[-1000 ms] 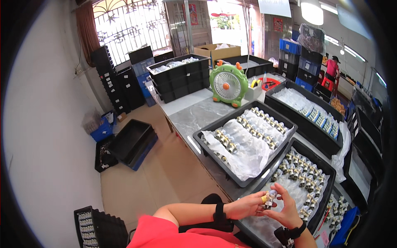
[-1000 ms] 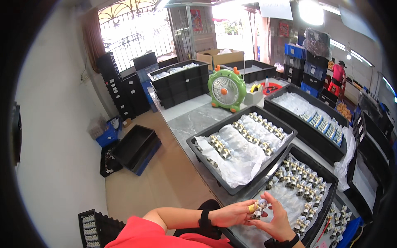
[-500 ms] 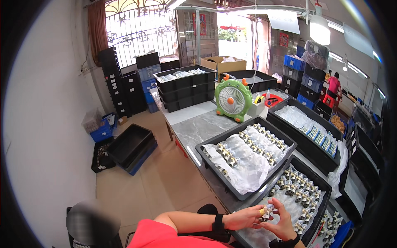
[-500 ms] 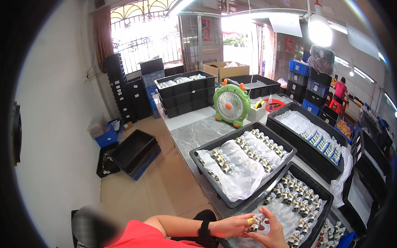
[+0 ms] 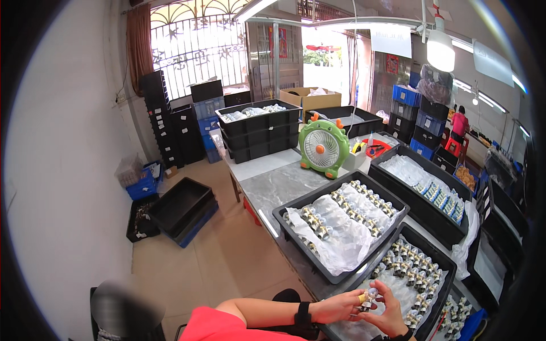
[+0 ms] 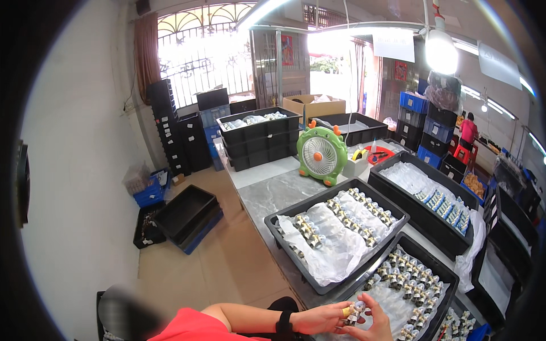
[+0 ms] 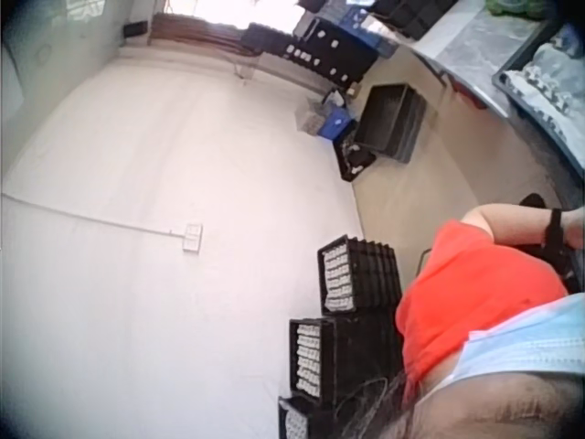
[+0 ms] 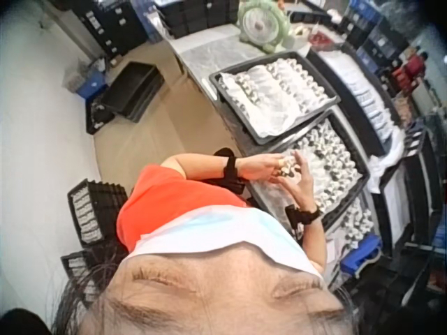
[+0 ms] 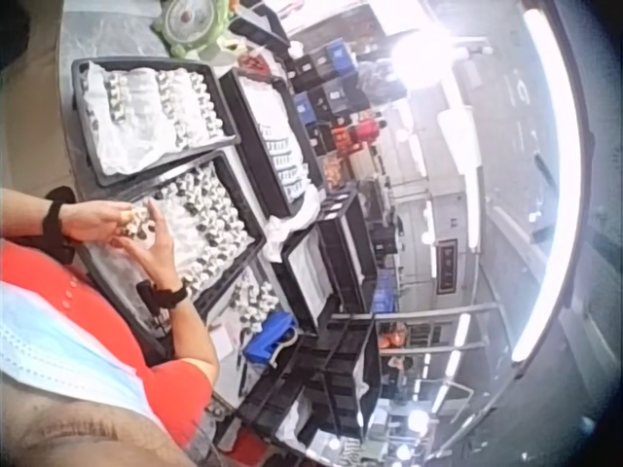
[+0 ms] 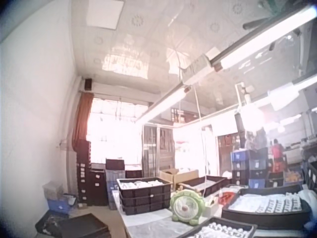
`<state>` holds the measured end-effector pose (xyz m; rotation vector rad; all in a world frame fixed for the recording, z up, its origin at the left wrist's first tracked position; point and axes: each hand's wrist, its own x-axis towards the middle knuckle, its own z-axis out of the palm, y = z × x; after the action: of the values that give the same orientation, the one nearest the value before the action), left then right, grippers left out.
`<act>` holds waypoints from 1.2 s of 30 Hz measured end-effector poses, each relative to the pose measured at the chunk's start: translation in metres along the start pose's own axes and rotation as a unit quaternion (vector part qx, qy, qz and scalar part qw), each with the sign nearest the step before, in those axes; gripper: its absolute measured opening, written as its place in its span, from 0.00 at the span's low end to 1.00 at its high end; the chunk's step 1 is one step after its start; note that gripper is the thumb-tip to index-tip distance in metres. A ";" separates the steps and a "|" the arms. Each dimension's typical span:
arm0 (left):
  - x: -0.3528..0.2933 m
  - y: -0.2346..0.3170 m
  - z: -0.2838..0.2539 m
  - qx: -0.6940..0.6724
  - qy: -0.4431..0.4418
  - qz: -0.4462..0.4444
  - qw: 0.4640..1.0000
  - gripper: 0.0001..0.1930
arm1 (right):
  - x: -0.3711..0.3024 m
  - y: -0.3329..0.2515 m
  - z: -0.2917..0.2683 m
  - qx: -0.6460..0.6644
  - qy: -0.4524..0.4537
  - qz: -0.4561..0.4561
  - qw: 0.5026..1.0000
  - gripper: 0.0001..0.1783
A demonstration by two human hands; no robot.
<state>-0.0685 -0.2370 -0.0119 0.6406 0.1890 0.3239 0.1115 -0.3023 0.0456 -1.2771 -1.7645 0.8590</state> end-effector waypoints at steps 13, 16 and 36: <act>0.000 -0.001 -0.003 -0.009 -0.007 -0.007 1.000 0.22 | 0.001 0.012 -0.002 -0.026 -0.016 0.004 1.000 0.51; 0.000 -0.001 -0.002 -0.005 -0.006 -0.008 1.000 0.22 | 0.000 0.010 -0.002 -0.027 -0.015 0.007 0.999 0.51; -0.007 0.008 0.004 -0.004 0.044 0.016 0.999 0.25 | 0.009 0.015 0.000 -0.054 -0.002 -0.046 0.997 0.49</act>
<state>-0.0755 -0.2355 -0.0035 0.6222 0.2620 0.3845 0.1163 -0.2899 0.0346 -1.2519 -1.8806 0.7232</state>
